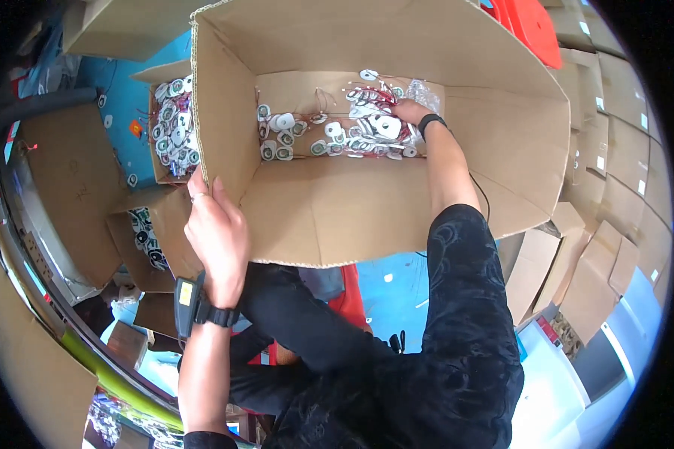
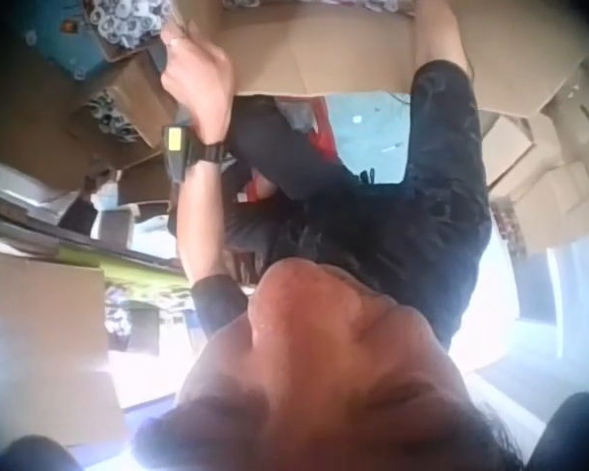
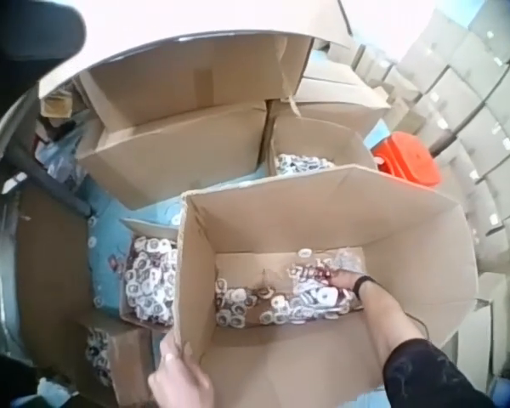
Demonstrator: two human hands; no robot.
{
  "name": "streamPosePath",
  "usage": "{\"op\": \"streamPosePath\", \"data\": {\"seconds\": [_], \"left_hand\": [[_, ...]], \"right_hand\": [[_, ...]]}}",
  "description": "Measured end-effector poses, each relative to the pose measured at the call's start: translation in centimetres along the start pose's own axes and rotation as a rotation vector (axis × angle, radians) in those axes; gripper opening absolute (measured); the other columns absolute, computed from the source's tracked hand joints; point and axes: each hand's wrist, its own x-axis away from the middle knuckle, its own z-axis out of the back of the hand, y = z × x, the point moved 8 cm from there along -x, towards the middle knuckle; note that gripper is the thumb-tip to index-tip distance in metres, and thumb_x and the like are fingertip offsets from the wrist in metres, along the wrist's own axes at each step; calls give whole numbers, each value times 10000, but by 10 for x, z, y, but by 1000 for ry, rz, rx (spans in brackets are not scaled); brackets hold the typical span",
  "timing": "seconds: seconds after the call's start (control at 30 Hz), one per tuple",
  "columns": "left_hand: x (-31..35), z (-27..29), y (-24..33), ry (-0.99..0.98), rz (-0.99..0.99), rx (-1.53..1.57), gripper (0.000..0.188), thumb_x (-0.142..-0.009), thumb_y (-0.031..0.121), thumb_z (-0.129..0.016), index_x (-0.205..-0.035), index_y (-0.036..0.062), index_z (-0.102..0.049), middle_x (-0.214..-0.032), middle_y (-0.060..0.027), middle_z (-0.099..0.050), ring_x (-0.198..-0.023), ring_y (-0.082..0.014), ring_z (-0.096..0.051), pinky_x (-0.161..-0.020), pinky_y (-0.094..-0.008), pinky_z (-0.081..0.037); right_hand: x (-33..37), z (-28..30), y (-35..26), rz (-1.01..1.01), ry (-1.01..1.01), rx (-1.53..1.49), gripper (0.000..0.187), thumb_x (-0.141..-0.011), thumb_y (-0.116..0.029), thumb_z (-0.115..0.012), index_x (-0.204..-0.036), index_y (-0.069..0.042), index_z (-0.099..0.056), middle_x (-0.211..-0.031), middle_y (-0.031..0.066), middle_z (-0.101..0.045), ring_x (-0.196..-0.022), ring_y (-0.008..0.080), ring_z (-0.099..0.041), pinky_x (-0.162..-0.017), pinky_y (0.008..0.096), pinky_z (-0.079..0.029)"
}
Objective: The person connects circuit boards to batteries and places them on a mat before gathering more boards from a blue bin to stack on the table. Finally, they transfer a bundle of wired components from a box and arrange them onto the stack.
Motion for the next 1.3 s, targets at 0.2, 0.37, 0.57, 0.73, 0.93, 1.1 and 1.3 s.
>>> {"op": "streamPosePath", "data": {"seconds": [0.2, 0.37, 0.57, 0.73, 0.93, 1.1, 1.3], "left_hand": [[0, -3, -8, -33, 72, 7, 295, -1010, 138, -487, -1283, 26, -493, -777, -285, -665, -745, -473, -661, -632, -563, -523], [3, 3, -11, -19, 84, -32, 309, -1016, 178, -476, -1282, 21, -495, -781, -285, -669, -741, -477, -660, -643, -573, -523], [5, 3, 0, -8, 40, -68, 348, -1029, 214, -436, -1296, -4, -488, -811, -300, -678, -791, -479, -671, -709, -576, -529], [9, 5, -7, -148, 13, 122, 419, -1035, 202, -412, -1368, -53, -427, -1111, -355, -634, -1070, -480, -620, -926, -527, -488], [50, 19, -11, 92, -148, 258, 603, -962, 142, -551, -1445, -138, -323, -1411, -338, -463, -1323, -443, -449, -1136, -458, -343], [153, 39, -27, 151, -102, 450, 560, -963, 100, -553, -1449, -96, -355, -1488, -285, -404, -1400, -410, -372, -1184, -431, -289], [263, 60, -57, 168, -27, 510, 483, -964, 107, -554, -1411, -41, -446, -1499, -245, -415, -1390, -394, -394, -1162, -439, -315]], "right_hand": [[72, 32, -27, -61, -82, -334, 143, -911, -149, -561, -878, -51, -661, -708, -13, -603, -549, 76, -505, -470, 264, -382], [143, 74, -63, -6, -10, -552, 149, -970, -153, -530, -935, -76, -653, -705, -42, -615, -544, 37, -524, -462, 224, -428], [225, 152, -69, -10, -27, -631, 173, -1004, -211, -526, -938, -98, -640, -668, -76, -612, -471, 20, -504, -431, 219, -439], [322, 200, -121, 58, 94, -568, 201, -1016, -204, -482, -963, -96, -644, -667, -69, -615, -456, 0, -491, -412, 201, -432], [426, 256, -163, 175, 168, -464, 246, -1014, -209, -505, -845, -96, -644, -567, -75, -546, -407, -4, -428, -362, 180, -354], [497, 272, -199, 249, 181, -422, 219, -1003, -209, -542, -858, -90, -656, -601, -82, -583, -405, -16, -429, -353, 177, -357], [586, 252, -278, 374, 33, -143, 197, -967, -177, -569, -835, -59, -657, -655, -62, -630, -444, -10, -500, -374, 181, -409]]}}
